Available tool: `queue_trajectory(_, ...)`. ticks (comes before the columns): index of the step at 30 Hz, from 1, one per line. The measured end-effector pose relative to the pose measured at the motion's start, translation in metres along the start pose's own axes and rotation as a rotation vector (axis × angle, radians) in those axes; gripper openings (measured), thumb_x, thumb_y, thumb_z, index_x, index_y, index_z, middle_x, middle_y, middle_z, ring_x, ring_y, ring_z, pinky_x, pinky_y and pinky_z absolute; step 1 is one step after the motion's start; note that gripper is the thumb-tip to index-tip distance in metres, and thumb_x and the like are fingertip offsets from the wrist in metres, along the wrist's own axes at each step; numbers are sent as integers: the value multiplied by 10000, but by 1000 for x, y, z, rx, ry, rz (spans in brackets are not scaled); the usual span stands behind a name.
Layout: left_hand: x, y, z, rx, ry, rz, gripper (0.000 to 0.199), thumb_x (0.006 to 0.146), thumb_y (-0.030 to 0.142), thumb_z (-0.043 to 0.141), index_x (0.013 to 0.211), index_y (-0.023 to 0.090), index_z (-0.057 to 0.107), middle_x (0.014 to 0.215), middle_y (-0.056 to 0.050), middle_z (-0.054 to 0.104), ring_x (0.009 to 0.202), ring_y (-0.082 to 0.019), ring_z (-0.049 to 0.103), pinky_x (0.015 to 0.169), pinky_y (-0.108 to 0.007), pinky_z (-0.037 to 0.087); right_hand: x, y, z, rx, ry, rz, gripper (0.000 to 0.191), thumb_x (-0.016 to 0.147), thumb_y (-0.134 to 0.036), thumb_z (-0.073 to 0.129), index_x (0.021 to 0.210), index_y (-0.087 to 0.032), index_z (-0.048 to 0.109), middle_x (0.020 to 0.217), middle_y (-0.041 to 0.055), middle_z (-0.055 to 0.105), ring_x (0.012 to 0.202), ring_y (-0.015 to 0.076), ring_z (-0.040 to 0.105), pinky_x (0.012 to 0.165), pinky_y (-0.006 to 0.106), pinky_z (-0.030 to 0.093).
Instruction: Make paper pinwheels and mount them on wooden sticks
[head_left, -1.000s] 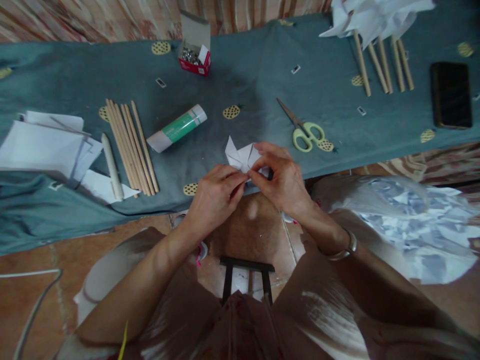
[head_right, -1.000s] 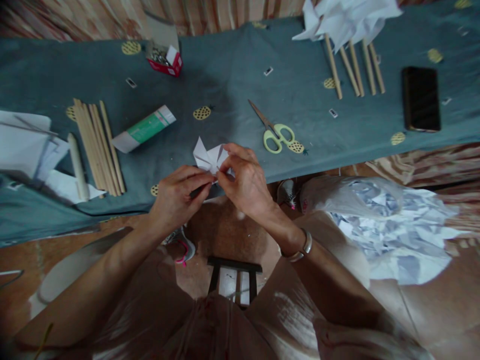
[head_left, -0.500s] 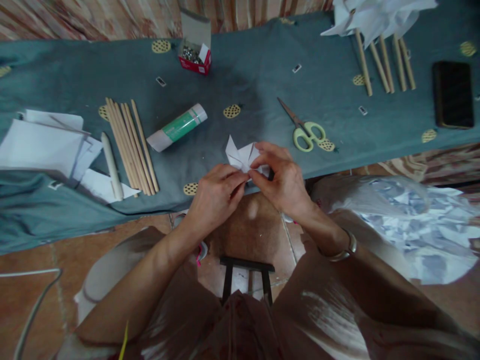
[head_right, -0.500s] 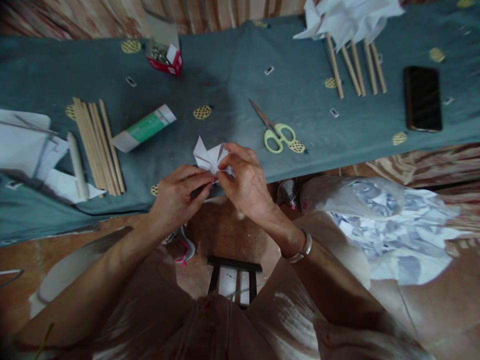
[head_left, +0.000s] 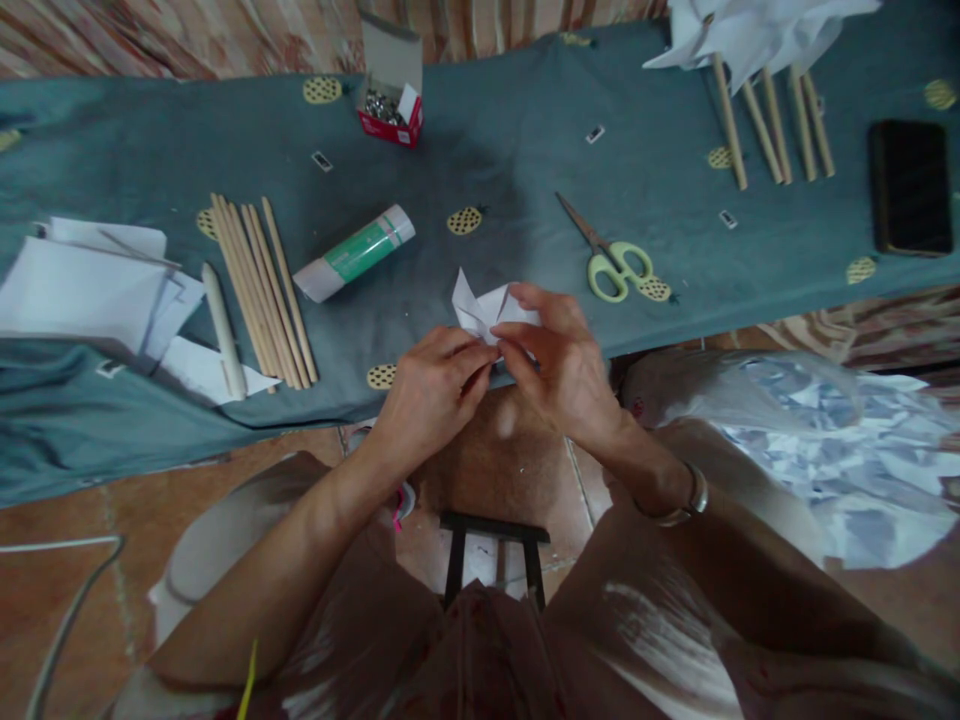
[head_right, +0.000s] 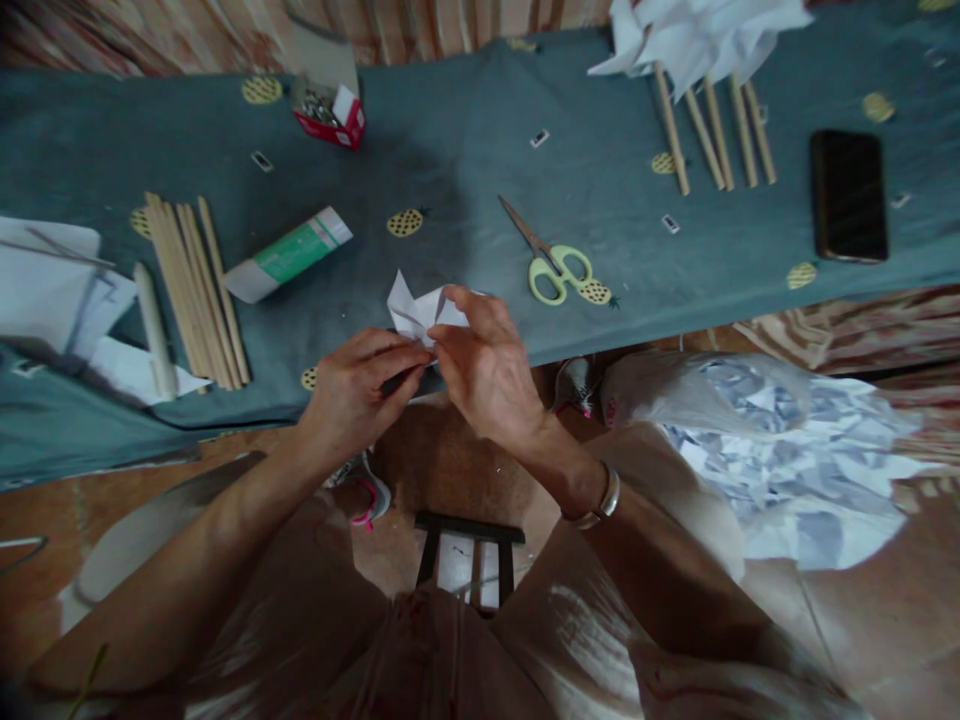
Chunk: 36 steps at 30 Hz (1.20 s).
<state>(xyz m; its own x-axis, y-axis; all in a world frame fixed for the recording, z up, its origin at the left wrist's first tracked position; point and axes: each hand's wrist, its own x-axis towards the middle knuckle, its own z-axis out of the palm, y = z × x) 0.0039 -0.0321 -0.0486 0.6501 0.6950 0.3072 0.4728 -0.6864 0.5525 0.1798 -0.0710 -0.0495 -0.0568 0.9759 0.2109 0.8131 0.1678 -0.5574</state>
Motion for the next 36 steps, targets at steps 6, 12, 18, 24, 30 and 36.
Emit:
queue_trajectory(6, -1, 0, 0, -17, 0, 7, 200, 913, 150, 511, 964, 150, 704, 929, -81, 701, 867, -189, 643, 782, -331, 549, -1, -8, 2, -153, -36, -63, 250, 920, -214, 457, 1013, -267, 683, 1412, 68, 529, 1275, 320, 491, 998, 511, 461)
queue_trajectory(12, -1, -1, 2, 21, 33, 45, 129, 896, 149, 567, 946, 145, 686, 932, -69, 683, 881, -189, 635, 791, -323, 547, -1, -8, 6, -187, 1, -82, 250, 931, -212, 434, 1016, -239, 668, 1407, 79, 532, 1283, 300, 468, 967, 475, 449)
queue_trajectory(18, -1, -4, 4, 62, 26, 75, 121, 906, 141, 558, 945, 152, 672, 933, -68, 661, 896, -190, 629, 787, -325, 549, -3, -7, 6, -233, 3, -117, 254, 936, -206, 432, 1036, -210, 666, 1412, 115, 531, 1265, 304, 472, 930, 471, 449)
queue_trajectory(24, -3, -4, 6, 93, 29, 79, 128, 911, 141, 553, 963, 148, 670, 928, -67, 653, 883, -187, 616, 787, -326, 543, -10, -5, -7, -158, 27, -113, 333, 916, -202, 463, 1170, -329, 637, 1379, 32, 564, 1247, 291, 513, 979, 490, 457)
queue_trajectory(30, 0, -4, 0, 139, 3, 93, 144, 907, 136, 556, 973, 157, 682, 908, -60, 653, 871, -187, 602, 774, -317, 531, 2, 15, -17, -14, 103, 39, 363, 930, -268, 450, 1256, -259, 611, 1304, 100, 626, 1278, 324, 526, 1085, 549, 393)
queue_trajectory(36, 6, -16, -10, 189, 41, 73, 172, 915, 155, 543, 935, 180, 712, 931, -75, 672, 885, -213, 584, 778, -358, 508, 6, 18, -17, 39, 117, 128, 296, 875, -266, 530, 1129, -194, 665, 1008, 92, 736, 934, 260, 672, 854, 439, 535)
